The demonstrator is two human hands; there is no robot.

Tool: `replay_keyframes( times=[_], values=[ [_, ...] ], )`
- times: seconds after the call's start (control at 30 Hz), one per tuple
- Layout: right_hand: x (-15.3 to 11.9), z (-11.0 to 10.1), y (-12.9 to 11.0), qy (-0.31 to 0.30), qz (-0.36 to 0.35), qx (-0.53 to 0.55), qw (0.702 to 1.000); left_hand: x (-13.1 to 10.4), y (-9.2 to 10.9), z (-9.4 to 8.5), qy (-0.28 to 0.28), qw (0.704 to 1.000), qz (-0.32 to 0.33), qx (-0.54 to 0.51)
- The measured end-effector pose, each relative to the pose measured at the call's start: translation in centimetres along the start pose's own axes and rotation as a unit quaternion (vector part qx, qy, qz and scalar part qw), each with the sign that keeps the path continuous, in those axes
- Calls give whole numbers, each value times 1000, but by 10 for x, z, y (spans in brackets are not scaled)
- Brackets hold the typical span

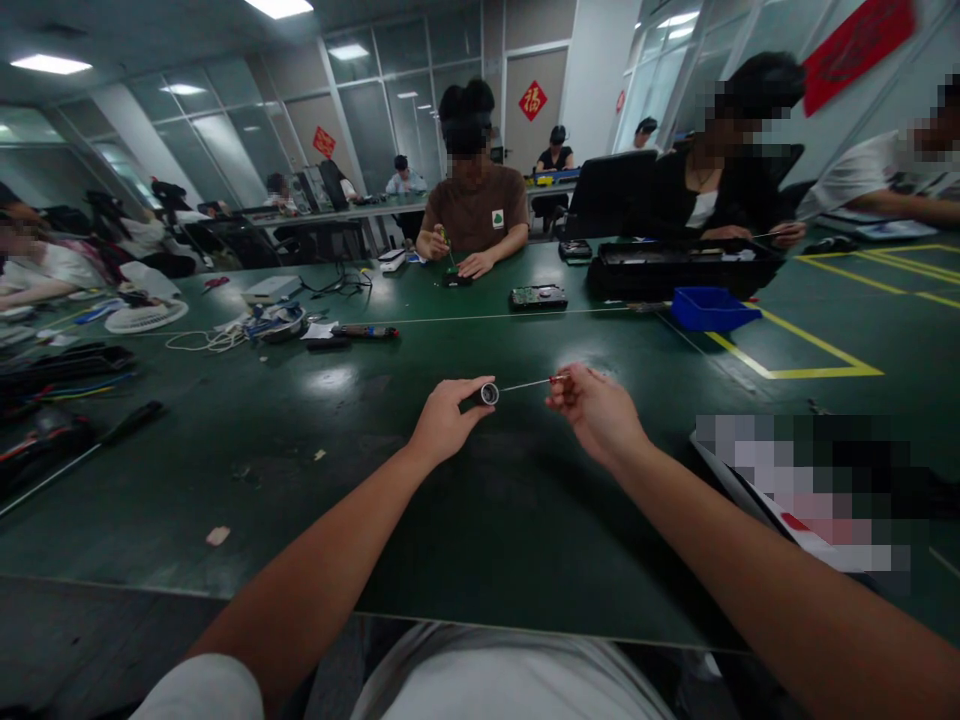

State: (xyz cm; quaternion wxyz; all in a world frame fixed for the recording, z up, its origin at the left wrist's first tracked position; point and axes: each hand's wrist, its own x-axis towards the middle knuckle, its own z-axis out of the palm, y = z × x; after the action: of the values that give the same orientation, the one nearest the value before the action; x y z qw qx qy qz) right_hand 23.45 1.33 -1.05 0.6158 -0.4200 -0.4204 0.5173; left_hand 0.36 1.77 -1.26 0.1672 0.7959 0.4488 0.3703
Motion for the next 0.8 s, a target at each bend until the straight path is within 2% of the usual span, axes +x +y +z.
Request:
replay_keyframes(
  times=[0.13, 0.33, 0.43, 0.53, 0.73, 0.8],
  values=[
    [-10, 9, -7, 50, -97, -74, 991, 0, 2, 0, -7, 1000, 5, 15],
    [-26, 16, -14, 18, -208, -234, 949, 0, 3, 1, -12, 999, 17, 33],
    [-28, 15, -12, -1, -228, -278, 933, 0, 4, 0, -16, 999, 14, 38],
    [-28, 13, -10, -15, -223, -290, 930, 0, 5, 0, -16, 999, 13, 39],
    [-30, 14, -10, -18, -242, -328, 913, 0, 3, 1, -19, 999, 7, 30],
    [-29, 15, -10, -28, -235, -311, 921, 0, 2, 2, -18, 999, 5, 26]
  ],
)
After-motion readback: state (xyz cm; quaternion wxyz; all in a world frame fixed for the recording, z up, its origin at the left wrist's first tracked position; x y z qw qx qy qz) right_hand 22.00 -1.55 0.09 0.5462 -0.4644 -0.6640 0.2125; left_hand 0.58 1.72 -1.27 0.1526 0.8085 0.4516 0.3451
